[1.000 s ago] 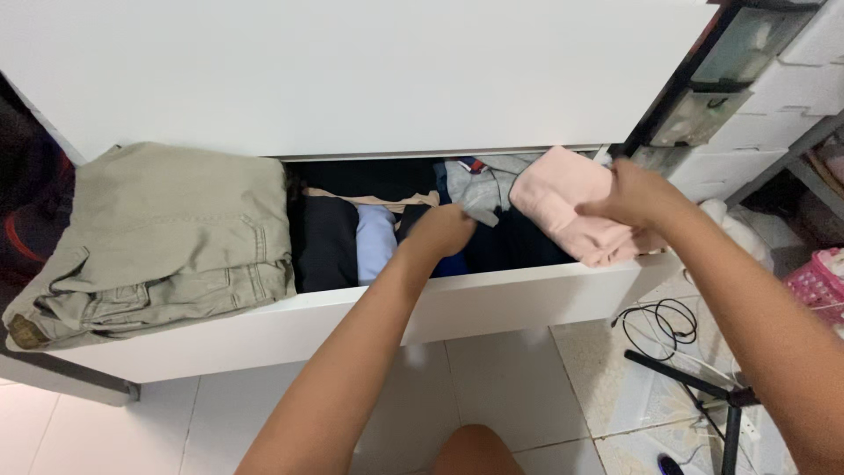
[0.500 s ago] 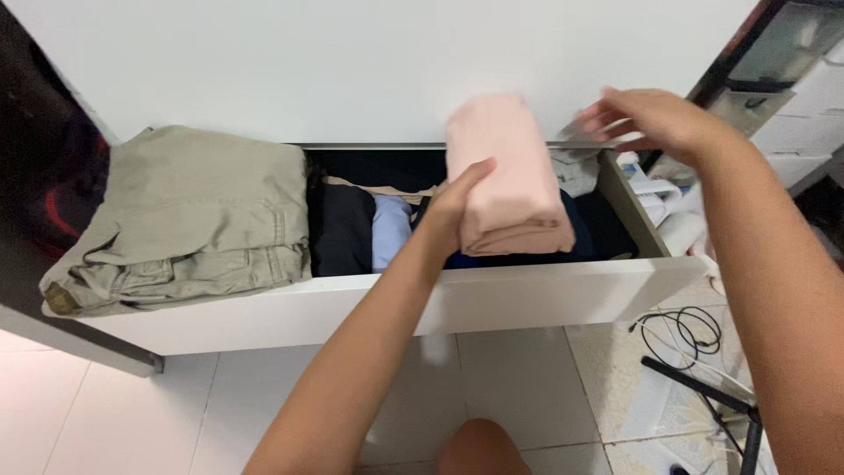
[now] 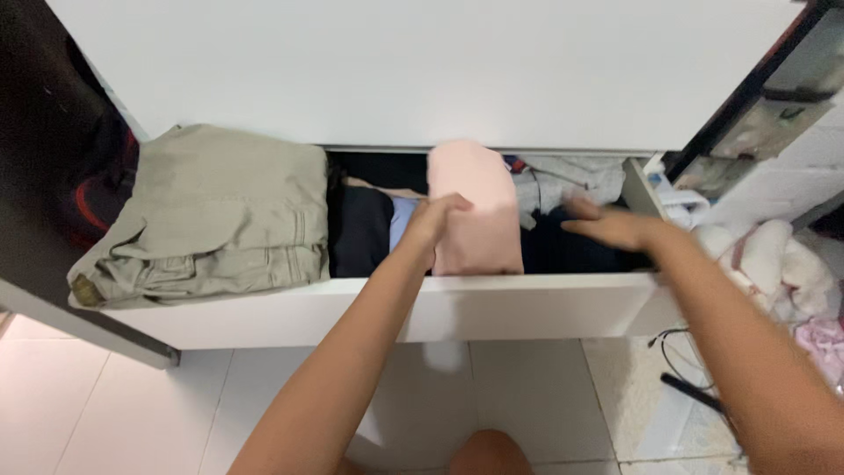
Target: The person organizes clothing in a white dresser drawer by hand, folding and arranging a light green shirt, beige pants, a pink shirt, and a blue shirt inside the drawer before sliding it shut.
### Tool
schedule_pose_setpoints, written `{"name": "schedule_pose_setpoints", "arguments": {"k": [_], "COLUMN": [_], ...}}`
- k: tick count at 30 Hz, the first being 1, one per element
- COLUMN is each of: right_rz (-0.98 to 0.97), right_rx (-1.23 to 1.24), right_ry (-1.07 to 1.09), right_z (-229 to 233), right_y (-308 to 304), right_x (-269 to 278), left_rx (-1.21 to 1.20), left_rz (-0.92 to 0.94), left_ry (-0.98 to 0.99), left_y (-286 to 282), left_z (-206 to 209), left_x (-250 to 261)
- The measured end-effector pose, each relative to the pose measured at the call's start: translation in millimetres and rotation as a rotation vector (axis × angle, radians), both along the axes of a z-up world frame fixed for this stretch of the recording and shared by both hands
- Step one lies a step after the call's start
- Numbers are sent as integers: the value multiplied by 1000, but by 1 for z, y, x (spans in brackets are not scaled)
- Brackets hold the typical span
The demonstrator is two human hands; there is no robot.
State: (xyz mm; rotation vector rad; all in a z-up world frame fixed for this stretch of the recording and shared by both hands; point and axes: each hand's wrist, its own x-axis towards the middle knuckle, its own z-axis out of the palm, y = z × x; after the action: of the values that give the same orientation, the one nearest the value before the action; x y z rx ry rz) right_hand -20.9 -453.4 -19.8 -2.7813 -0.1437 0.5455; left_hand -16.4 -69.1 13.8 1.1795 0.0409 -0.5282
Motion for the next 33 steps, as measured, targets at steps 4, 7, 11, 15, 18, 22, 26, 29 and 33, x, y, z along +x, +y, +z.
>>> {"name": "schedule_pose_setpoints", "arguments": {"k": [4, 7, 11, 15, 18, 22, 26, 29, 33], "right_rz": [-96, -134, -279, -374, -84, -88, -148, 95, -111], "right_rx": [-31, 143, 438, 589, 321, -77, -21, 122, 218], "right_ry": [209, 329, 226, -192, -377, 28, 215, -43, -417], "right_z": [-63, -83, -84, -46, -9, 1, -25, -15, 9], "right_y": [-13, -29, -59, -65, -35, 20, 18, -13, 41], "right_x": [32, 52, 44, 38, 26, 27, 54, 54, 35], "left_rx": [-197, -386, -302, -428, -371, -70, 611, 977, 1119], "left_rz": [-122, -255, -203, -46, -148, -430, -440, -510, -623], "left_ry": [-135, 57, 138, 32, -38, -230, -748, -961, -983], "left_y": [-26, -61, -112, -118, -92, -72, -98, -122, -140], "left_z": [-20, -17, -14, -17, -16, -20, -24, -34, -55], "left_x": [6, 17, 16, 19, 24, 21, 12, -1, -3]}}
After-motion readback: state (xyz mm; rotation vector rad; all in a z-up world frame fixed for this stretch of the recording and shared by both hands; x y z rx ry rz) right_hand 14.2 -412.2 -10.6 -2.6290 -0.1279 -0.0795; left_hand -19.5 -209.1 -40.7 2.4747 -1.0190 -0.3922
